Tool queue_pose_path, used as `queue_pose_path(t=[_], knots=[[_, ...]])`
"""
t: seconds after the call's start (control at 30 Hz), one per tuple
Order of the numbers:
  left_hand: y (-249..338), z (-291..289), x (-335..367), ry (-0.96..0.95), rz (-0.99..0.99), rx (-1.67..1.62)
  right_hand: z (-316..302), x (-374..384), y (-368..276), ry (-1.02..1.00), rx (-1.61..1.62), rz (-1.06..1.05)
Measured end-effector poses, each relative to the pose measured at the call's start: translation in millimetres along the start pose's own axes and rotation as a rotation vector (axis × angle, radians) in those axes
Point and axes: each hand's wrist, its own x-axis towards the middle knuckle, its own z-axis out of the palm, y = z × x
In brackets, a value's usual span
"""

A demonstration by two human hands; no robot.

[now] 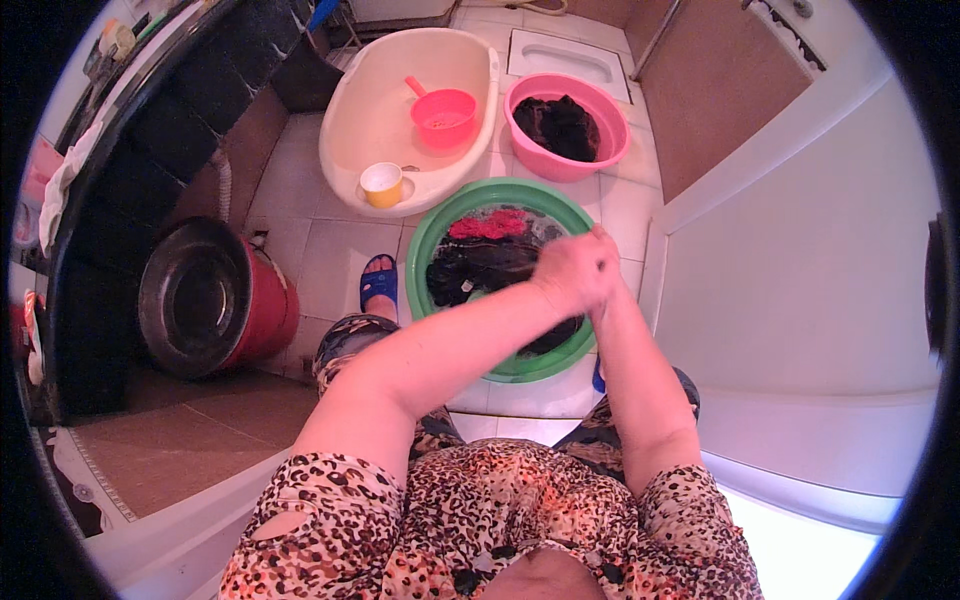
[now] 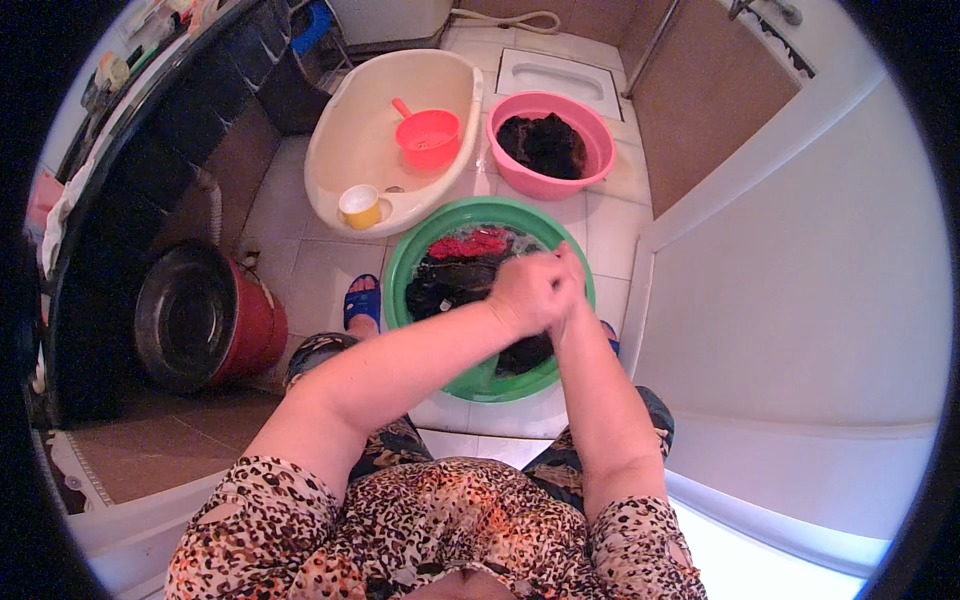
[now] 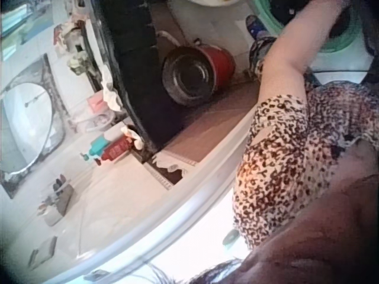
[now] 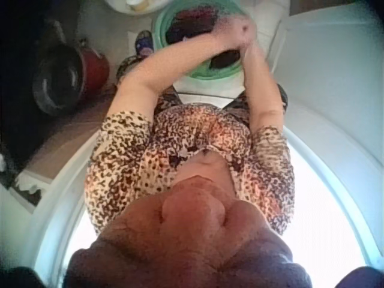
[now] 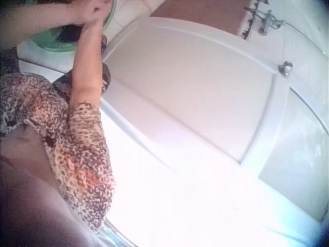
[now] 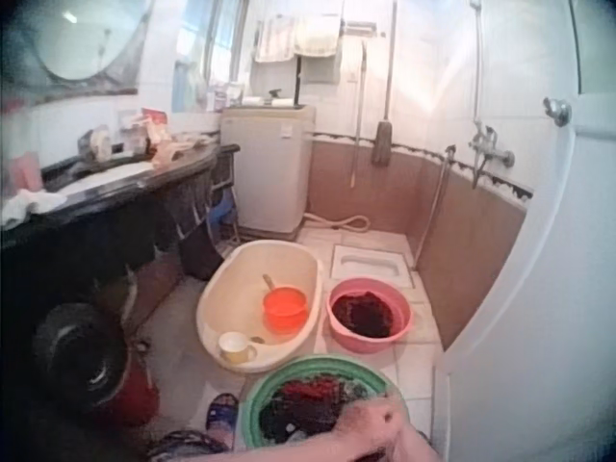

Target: The person sits on the floor and hand-washes dark-colored clothes in a green basin filled with soapy water. They repeatedly submerge, scrub, and wring the garments, occasionally lifting them to inspect or squeeze out excess water.

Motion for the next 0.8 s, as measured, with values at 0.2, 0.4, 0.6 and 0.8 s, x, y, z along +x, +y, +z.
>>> queue_pose_path(t=[0.2,0.4,0.6,0.8], knots=[[-51.2,-17.4,21.6,0.127,-0.275,0.05,76.4,-28.3,0.4,0.276,-0.063,0.249],[-11.2,0.9,6.5,0.082,-0.11,-0.062,23.1,-9.1,-11.4,0.096,-0.086,0.074],[-49.1,-17.0,22.1,0.159,-0.31,-0.009,81.2,-38.7,-13.8,0.215,-0.13,0.309],[-61.4,-42.5,47.1,-0.122,-0.31,-0.156,83.5,-62.4,-46.6,-0.033,-0.234,0.388]])
